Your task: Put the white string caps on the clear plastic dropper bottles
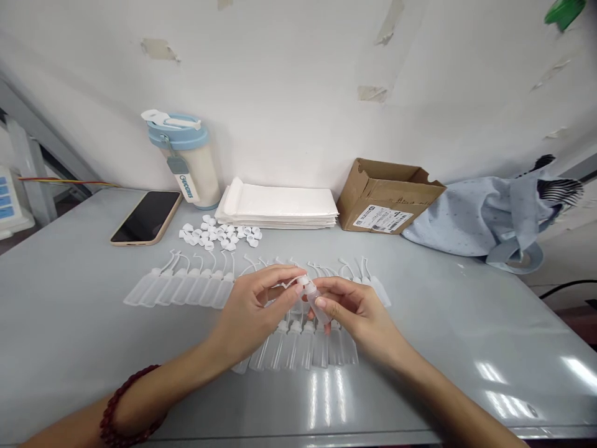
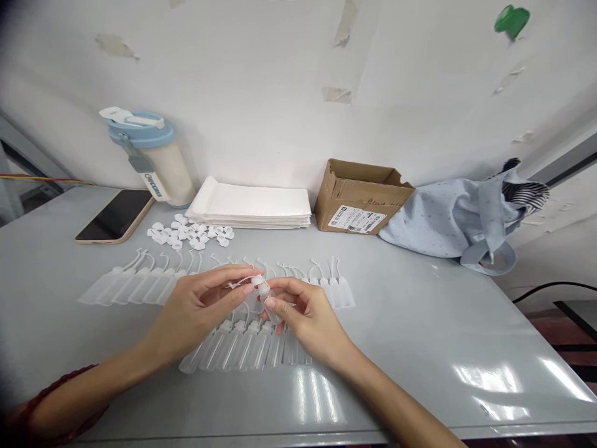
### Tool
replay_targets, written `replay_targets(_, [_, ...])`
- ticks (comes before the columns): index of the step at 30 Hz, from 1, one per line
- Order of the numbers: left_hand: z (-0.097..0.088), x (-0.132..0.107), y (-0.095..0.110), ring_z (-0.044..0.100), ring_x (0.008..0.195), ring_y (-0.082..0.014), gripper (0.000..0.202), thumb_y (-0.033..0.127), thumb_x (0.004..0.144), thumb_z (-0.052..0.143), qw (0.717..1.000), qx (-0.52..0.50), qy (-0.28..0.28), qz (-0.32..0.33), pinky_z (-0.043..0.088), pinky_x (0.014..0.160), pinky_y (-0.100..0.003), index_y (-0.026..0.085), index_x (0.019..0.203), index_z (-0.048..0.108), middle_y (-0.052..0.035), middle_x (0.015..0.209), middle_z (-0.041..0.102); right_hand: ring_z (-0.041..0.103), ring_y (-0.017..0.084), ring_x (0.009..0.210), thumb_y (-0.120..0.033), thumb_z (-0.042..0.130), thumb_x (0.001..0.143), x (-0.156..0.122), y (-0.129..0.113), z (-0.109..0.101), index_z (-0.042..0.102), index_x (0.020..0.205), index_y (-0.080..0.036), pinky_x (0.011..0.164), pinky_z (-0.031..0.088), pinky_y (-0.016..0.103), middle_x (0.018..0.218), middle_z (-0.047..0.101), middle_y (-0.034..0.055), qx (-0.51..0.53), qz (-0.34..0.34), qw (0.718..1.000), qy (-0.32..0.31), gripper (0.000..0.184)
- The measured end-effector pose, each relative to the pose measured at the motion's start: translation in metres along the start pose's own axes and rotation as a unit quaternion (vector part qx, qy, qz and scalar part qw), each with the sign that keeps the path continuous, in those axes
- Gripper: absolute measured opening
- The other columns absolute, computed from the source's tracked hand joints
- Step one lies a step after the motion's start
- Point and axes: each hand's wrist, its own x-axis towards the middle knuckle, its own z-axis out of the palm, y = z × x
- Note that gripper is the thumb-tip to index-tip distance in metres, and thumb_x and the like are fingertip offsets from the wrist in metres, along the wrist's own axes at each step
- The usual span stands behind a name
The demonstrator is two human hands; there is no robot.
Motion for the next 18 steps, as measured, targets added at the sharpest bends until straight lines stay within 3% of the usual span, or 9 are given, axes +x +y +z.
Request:
replay_targets(7, [-0.004,0.003,-0.001,0.067,0.084,-0.0138,0.012,0.029,0.081,0.066,0.999,-0.014,-0.021,-0.034,0.055,0.072,-0.019,0.023,0.089,0.072,0.0009,0.089,0.073,0.056,0.011,0.062,-0.026,0.061,0.082,-0.002,0.004,0.002,0.066,0.099,-0.016,0.052,0.048,0.022,0.071,0.061,0.0004,-0.085,-0.028,0.995,0.034,0.02])
replay_targets(12, [-0.008,0.004,-0.005,0.066,0.087,-0.013,0.017,0.03,0.078,0.07,0.996,-0.052,-0.045,-0.06,0.054,0.078,-0.021,0.021,0.092,0.068,0.0009,0.089,0.071,0.061,0.014,0.075,-0.028,0.059,0.085,-0.005,0.01,0.003,0.066,0.101,-0.018,0.06,0.049,0.027,0.09,0.068,0.0052,-0.172,-0.077,0.98,0.058,0.02])
replay_targets(15, [-0.012,0.007,-0.006,0.065,0.087,-0.0129,0.024,0.03,0.076,0.072,0.991,-0.079,-0.072,-0.077,0.054,0.076,-0.021,0.022,0.097,0.064,0.0008,0.092,0.07,0.062,0.014,0.076,-0.027,0.058,0.086,-0.006,0.01,0.004,0.062,0.101,-0.02,0.061,0.048,0.026,0.091,0.068,0.0042,-0.151,-0.084,0.983,0.066,0.017])
replay_targets(18, [-0.017,0.011,-0.004,0.065,0.084,-0.0128,0.018,0.028,0.077,0.07,0.982,-0.094,-0.134,-0.094,0.053,0.074,-0.021,0.021,0.094,0.066,0.0005,0.089,0.07,0.061,0.012,0.068,-0.027,0.059,0.086,-0.006,0.007,0.004,0.052,0.107,-0.022,0.057,0.047,0.024,0.085,0.068,0.0016,-0.067,-0.046,0.996,0.041,0.023])
